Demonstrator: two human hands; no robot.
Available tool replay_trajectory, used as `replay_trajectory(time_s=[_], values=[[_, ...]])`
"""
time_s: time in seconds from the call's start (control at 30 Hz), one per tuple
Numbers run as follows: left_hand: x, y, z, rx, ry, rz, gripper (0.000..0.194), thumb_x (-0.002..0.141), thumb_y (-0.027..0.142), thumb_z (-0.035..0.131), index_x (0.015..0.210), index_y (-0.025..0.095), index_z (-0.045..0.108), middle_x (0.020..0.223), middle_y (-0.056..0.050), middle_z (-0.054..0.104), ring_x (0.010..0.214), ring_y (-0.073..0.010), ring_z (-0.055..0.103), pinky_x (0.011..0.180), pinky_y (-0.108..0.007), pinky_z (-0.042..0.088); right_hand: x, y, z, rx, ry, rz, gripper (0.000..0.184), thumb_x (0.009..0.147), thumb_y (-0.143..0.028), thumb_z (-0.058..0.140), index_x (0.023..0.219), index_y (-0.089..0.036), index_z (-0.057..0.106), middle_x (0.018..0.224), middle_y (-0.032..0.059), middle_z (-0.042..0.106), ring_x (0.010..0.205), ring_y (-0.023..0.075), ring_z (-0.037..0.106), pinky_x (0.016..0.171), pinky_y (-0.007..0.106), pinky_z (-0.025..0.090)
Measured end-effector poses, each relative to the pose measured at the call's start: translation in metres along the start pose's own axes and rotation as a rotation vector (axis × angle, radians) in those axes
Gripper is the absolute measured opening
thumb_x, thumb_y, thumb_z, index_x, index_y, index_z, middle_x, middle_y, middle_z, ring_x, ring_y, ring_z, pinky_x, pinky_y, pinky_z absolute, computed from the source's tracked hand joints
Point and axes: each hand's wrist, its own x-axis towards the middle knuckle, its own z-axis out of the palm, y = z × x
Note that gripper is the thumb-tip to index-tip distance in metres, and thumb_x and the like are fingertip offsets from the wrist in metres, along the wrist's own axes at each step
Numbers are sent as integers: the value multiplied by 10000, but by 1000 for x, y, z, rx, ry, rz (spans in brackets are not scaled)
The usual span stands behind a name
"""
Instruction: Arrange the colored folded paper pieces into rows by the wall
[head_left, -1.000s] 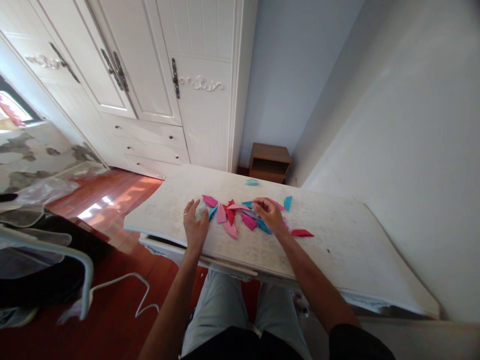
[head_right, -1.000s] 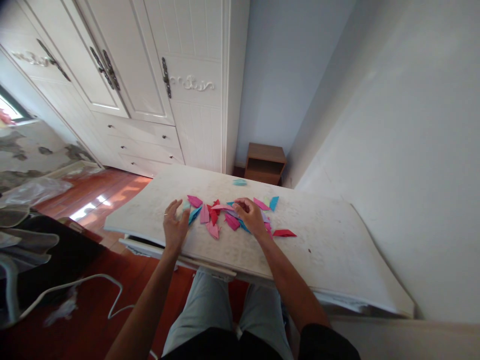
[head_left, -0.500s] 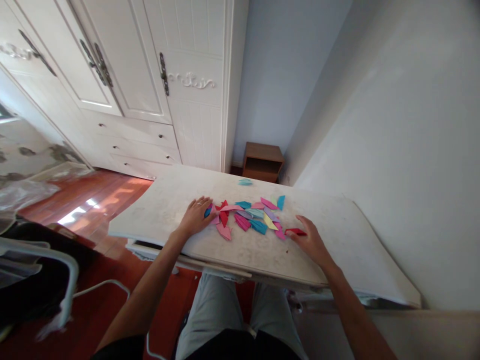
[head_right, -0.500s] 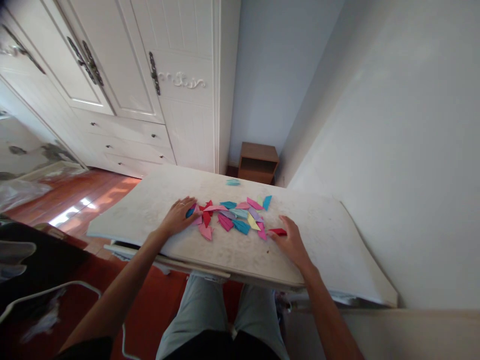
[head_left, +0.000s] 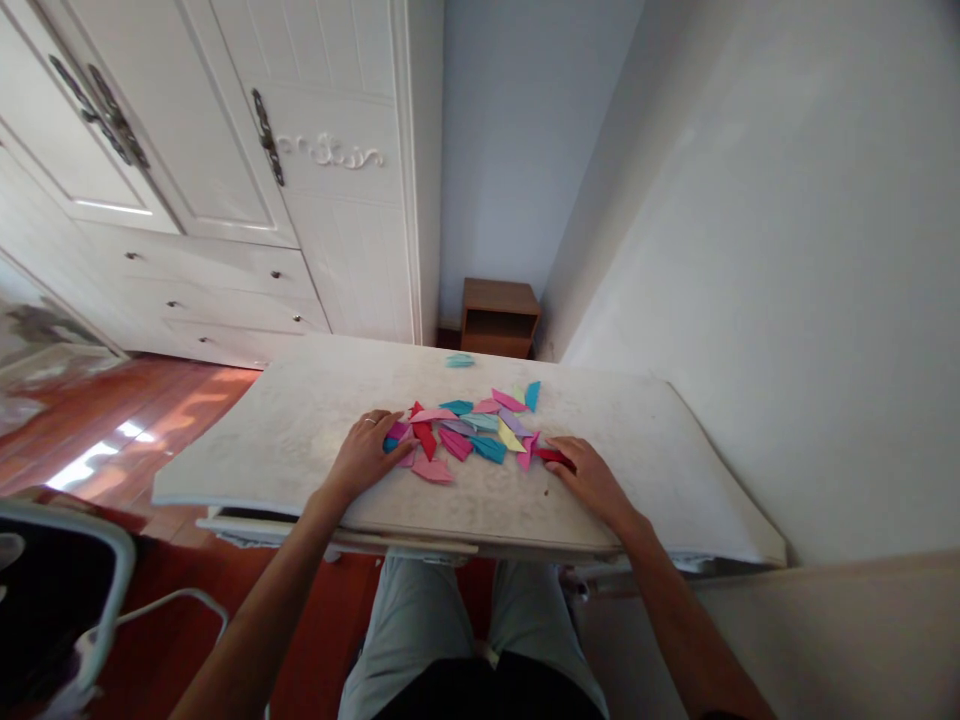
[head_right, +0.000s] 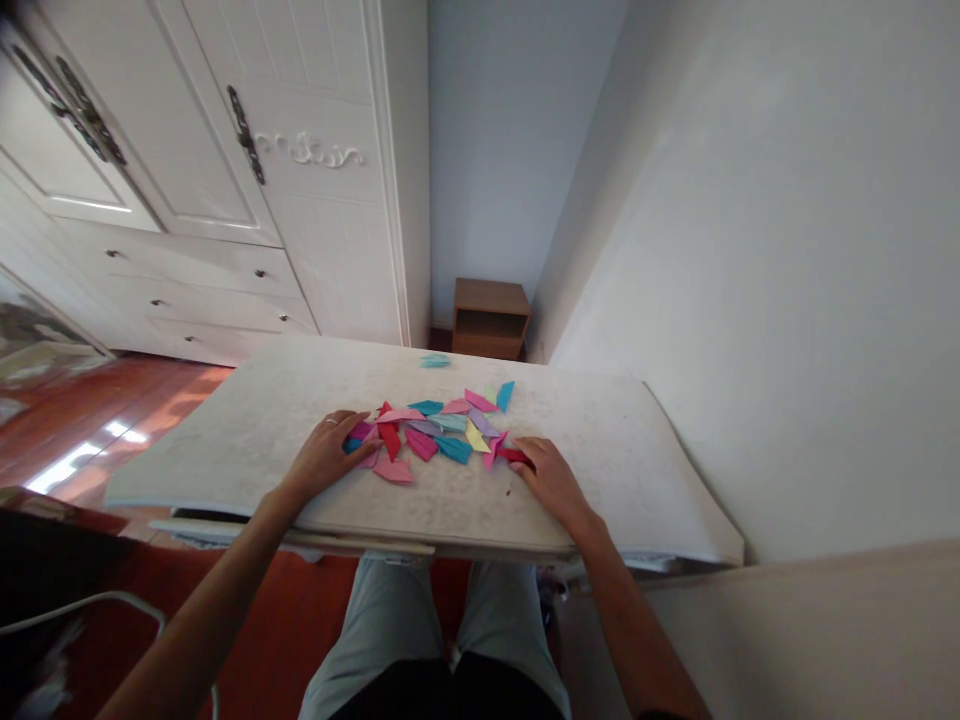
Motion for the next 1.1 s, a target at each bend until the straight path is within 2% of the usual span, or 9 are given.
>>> replay_trajectory(time_s=[0.23, 0.37, 0.47, 0.57, 0.67, 0.77, 0.93, 1.0, 1.1], values=[[0, -1, 2, 4, 35, -14, 596, 850, 585, 548, 1268, 161, 584, 1178, -161, 595, 1109, -316, 560, 997, -446, 445, -2, -1, -17, 81, 37, 67, 312, 872, -365, 588, 1128, -228, 703, 1083, 94, 707, 945, 255, 660, 861, 423, 532], [-1, 0, 1, -7, 56, 28, 567, 901, 566, 484, 1270, 143, 566, 1243, -174, 572, 1171, -321, 533, 1014, -484, 431, 8, -25, -17, 200, 142, 29, 332, 876, -391, 621, 1151, -214, 678, 1049, 92, 717, 861, 224, 673, 746, 360, 556], [-2, 2, -2, -34, 122, 31, 514, 933, 528, 451, 1248, 138, 567, 1253, -172, 570, 1189, -313, 525, 1016, -486, 433, 21, -53, -2, 241, 135, -105, 313, 897, -369, 631, 1169, -219, 664, 1082, 89, 708, 940, 222, 665, 827, 368, 543], [-4, 5, -7, -76, 203, 10, 450, 952, 482, 442, 1202, 139, 590, 1214, -164, 586, 1166, -296, 541, 1016, -467, 442, 34, -77, 24, 209, 20, -265, 297, 908, -330, 633, 1188, -233, 659, 1125, 86, 697, 1044, 231, 641, 934, 396, 508], [-10, 9, -12, -103, 260, 7, 403, 959, 436, 450, 1175, 132, 602, 1189, -161, 590, 1147, -281, 551, 1016, -449, 445, 43, -90, 46, 161, -64, -350, 332, 889, -334, 665, 1201, -222, 655, 1159, 104, 681, 1110, 259, 609, 978, 434, 482], [-17, 15, -15, -84, 286, 59, 362, 946, 399, 490, 1181, 143, 594, 1206, -153, 587, 1153, -275, 548, 1009, -448, 447, 46, -91, 54, 181, -55, -349, 393, 870, -386, 687, 1215, -204, 646, 1185, 123, 664, 1132, 271, 591, 996, 453, 466], [-26, 35, -18, -32, 252, 253, 430, 879, 401, 602, 1244, 181, 546, 1290, -153, 556, 1222, -296, 509, 1030, -479, 420, 60, -76, 44, 266, 34, -314, 327, 900, -405, 643, 1167, -218, 665, 1170, 99, 674, 1119, 245, 605, 1001, 418, 464], [-27, 45, -16, -48, 225, 316, 531, 846, 438, 636, 1299, 190, 512, 1325, -162, 537, 1255, -309, 488, 1052, -495, 402, 80, -68, 41, 269, 47, -300, 299, 901, -366, 636, 1154, -210, 665, 1152, 97, 677, 1096, 237, 617, 984, 403, 476], [-27, 65, -6, -44, 147, 413, 636, 809, 514, 661, 1338, 203, 494, 1382, -167, 509, 1318, -325, 438, 1105, -517, 348, 130, -57, 43, 197, 37, -253, 345, 878, -287, 629, 1209, -190, 629, 1158, 101, 665, 1060, 224, 627, 941, 384, 504]])
